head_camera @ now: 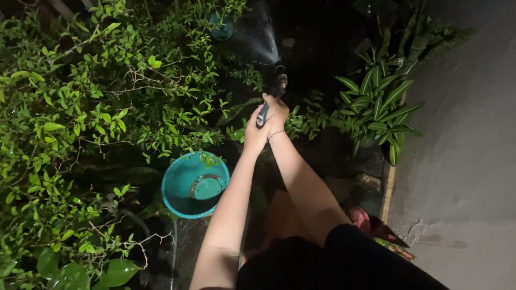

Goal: Watering several potted and ground-planted plants in a garden area at night using a hose with a spray nozzle.

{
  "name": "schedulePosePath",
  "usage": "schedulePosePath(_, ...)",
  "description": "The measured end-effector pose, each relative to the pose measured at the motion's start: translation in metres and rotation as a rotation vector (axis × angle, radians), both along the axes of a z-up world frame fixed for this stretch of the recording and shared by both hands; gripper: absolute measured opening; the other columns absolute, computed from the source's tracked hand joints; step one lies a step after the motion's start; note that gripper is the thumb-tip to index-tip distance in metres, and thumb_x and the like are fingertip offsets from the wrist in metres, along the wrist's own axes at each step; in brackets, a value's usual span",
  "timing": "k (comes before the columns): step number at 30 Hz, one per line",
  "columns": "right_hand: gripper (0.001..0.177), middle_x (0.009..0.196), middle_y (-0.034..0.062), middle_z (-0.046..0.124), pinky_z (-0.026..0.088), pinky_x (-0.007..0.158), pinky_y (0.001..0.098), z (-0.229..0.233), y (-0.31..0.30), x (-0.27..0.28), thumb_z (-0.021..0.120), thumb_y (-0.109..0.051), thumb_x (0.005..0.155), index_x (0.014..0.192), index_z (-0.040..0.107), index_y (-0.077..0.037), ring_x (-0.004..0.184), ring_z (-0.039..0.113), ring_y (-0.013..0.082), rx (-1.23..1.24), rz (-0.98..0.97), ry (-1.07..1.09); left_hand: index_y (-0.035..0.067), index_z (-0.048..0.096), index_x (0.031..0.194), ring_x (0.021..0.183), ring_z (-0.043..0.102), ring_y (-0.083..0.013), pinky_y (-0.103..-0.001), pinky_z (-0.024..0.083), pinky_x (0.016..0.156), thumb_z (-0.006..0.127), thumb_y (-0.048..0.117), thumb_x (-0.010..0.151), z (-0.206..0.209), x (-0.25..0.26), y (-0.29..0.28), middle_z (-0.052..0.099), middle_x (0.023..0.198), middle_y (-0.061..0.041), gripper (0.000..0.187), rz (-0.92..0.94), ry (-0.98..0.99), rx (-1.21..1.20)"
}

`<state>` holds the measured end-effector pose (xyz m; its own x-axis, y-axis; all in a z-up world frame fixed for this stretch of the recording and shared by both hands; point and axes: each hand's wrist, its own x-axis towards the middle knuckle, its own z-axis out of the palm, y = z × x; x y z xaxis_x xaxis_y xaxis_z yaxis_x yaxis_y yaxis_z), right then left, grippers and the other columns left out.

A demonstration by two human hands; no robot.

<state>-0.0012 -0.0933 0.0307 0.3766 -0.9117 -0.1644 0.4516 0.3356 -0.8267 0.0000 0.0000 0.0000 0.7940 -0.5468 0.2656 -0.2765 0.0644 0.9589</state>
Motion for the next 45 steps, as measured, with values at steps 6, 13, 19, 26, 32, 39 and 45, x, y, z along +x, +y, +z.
schedulePosePath(6,0.019,0.069,-0.0027,0.062,0.043,0.054,0.0283,-0.02,0.004,0.0,0.08,-0.013,0.083,0.075,0.065,-0.005,0.057,0.054,0.0086,-0.074,0.045,-0.099,0.008,0.053,0.146,0.129,0.061,-0.0238,-0.034,0.046,0.109,0.075,0.03,0.09,-0.001,-0.006,0.008,0.061,0.144,-0.014,0.064,-0.042,0.038,-0.072)
schedulePosePath(13,0.02,0.067,-0.0014,0.064,0.043,0.053,0.0283,-0.012,0.01,0.0,0.08,-0.016,0.081,0.073,0.067,-0.004,0.055,0.054,0.0092,-0.126,0.01,0.0,0.006,0.052,0.146,0.125,0.062,-0.0214,-0.033,0.046,0.108,0.072,0.021,0.092,-0.017,0.004,0.003,0.064,0.14,-0.013,0.06,-0.082,0.068,-0.092)
schedulePosePath(19,0.022,0.065,0.0041,0.068,0.048,0.051,0.0295,-0.008,0.014,-0.004,0.081,-0.019,0.079,0.074,0.071,0.0,0.052,0.061,0.0127,-0.053,0.007,0.209,0.003,0.052,0.145,0.115,0.065,-0.0195,-0.033,0.051,0.1,0.071,0.021,0.093,-0.02,0.002,0.006,0.067,0.132,-0.013,0.058,-0.111,0.203,-0.118)
schedulePosePath(26,0.02,0.065,0.0039,0.069,0.049,0.051,0.0293,-0.004,0.012,-0.002,0.082,-0.018,0.078,0.076,0.072,-0.001,0.052,0.061,0.0123,-0.058,0.021,0.166,0.004,0.052,0.145,0.113,0.065,-0.0188,-0.032,0.051,0.099,0.071,0.025,0.092,-0.01,0.0,0.006,0.067,0.13,-0.013,0.06,-0.077,0.191,-0.099)
schedulePosePath(32,0.021,0.065,0.0051,0.068,0.048,0.049,0.0303,-0.004,0.018,-0.008,0.081,-0.017,0.079,0.074,0.069,-0.001,0.051,0.06,0.0132,-0.03,0.046,0.158,0.004,0.051,0.145,0.123,0.062,-0.0199,-0.033,0.047,0.105,0.072,0.024,0.092,-0.016,-0.004,0.01,0.064,0.138,-0.013,0.061,-0.038,0.16,-0.074)
schedulePosePath(39,0.02,0.066,0.0012,0.065,0.045,0.051,0.028,-0.031,0.017,-0.001,0.08,-0.015,0.083,0.073,0.067,-0.003,0.054,0.057,0.0099,-0.131,0.042,0.035,0.003,0.052,0.146,0.126,0.061,-0.0207,-0.033,0.046,0.108,0.073,0.024,0.092,-0.027,-0.004,0.017,0.062,0.141,-0.014,0.061,-0.044,0.106,-0.116)
schedulePosePath(45,0.02,0.066,0.0034,0.066,0.046,0.051,0.0276,-0.042,0.027,-0.002,0.081,-0.013,0.081,0.072,0.066,-0.003,0.053,0.059,0.0118,-0.068,0.096,0.024,0.001,0.049,0.147,0.128,0.059,-0.0205,-0.034,0.046,0.109,0.073,0.02,0.092,-0.045,-0.005,0.025,0.059,0.145,-0.014,0.062,-0.046,0.127,-0.14)
